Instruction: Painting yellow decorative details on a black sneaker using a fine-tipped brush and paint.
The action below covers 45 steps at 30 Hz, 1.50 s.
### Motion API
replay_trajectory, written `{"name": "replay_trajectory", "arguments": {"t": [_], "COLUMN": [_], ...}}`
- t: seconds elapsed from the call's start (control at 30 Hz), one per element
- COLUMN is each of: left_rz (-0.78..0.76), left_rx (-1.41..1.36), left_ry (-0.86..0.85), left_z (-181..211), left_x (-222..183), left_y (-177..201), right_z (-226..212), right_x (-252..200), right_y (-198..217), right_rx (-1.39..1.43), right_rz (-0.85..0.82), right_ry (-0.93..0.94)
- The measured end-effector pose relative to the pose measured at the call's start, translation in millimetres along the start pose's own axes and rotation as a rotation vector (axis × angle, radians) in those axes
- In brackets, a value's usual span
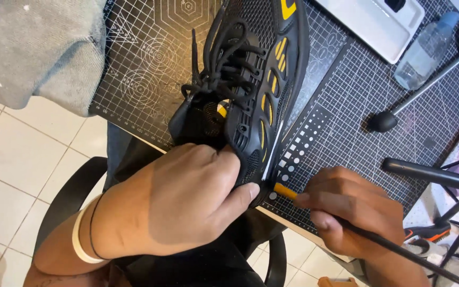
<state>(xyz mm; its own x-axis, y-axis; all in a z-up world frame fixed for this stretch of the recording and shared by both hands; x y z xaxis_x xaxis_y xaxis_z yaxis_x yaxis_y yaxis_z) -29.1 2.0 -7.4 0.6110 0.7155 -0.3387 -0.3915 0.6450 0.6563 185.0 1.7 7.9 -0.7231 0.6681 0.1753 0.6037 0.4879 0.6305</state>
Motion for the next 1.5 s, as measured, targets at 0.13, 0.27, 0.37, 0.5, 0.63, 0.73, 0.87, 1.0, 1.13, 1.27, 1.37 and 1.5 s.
{"name": "replay_trajectory", "arguments": {"t": [0.13, 0.27, 0.37, 0.5, 0.63, 0.73, 0.87, 1.0, 1.13, 1.27, 1.37, 1.5], "left_rz": [-0.033, -0.057, -0.043, -0.023, 0.069, 0.087, 0.099, 0.05, 0.044, 0.023, 0.033, 0.045], "left_rx": [0.009, 0.001, 0.004, -0.003, 0.034, 0.05, 0.045, 0.027, 0.019, 0.013, 0.025, 0.001], "left_ry": [0.022, 0.024, 0.005, -0.035, -0.074, -0.071, -0.093, -0.067, -0.054, -0.052, -0.042, -0.039], "left_z": [2.4, 3.6, 3.8, 4.4, 5.2, 6.6, 6.6, 7.5, 7.2, 6.8, 5.5, 2.4], "left_x": [0.9, 2.4, 1.6, 2.6, 2.4, 3.1, 2.9, 4.6, 4.6, 4.4, 3.4, -1.4], "left_y": [-0.3, 1.7, 2.9, 2.9, -0.4, -1.3, -1.7, 0.0, -1.1, 0.2, -1.1, 1.2], "right_z": [-1.0, 1.5, -7.2, -9.0, -5.9, -4.8, -15.4, -9.5, -9.1, -10.5, -6.9, -3.2], "right_x": [6.8, 1.0, 6.7, 8.4, 10.8, 7.7, 11.9, 8.1, 8.0, 11.9, 5.4, -6.7], "right_y": [-0.4, -1.9, -4.4, -2.6, -1.3, -3.4, -3.6, -1.1, -0.6, -2.9, 4.2, 13.1], "right_rx": [-0.147, -0.16, -0.103, -0.062, -0.165, -0.204, -0.11, -0.133, -0.24, -0.105, -0.074, -0.331], "right_rz": [0.055, 0.013, 0.055, 0.027, 0.067, 0.069, 0.013, 0.021, 0.041, 0.055, 0.012, 0.163], "right_ry": [-0.083, -0.081, 0.055, 0.015, -0.011, 0.042, 0.054, 0.018, -0.017, 0.083, 0.064, -0.198]}}
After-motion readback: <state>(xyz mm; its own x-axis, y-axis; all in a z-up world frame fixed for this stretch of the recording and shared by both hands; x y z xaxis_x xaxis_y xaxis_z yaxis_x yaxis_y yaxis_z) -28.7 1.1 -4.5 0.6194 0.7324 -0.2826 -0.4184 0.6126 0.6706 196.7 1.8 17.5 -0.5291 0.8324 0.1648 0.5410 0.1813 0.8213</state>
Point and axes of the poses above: each hand's wrist, its own x-axis towards the middle knuckle, its own y-axis out of the back of the hand, z = x × y, the point moved 1 cm from there along x, towards the middle knuckle, and after that the axes turned 9 degrees about -z, right-handed, at the moved point
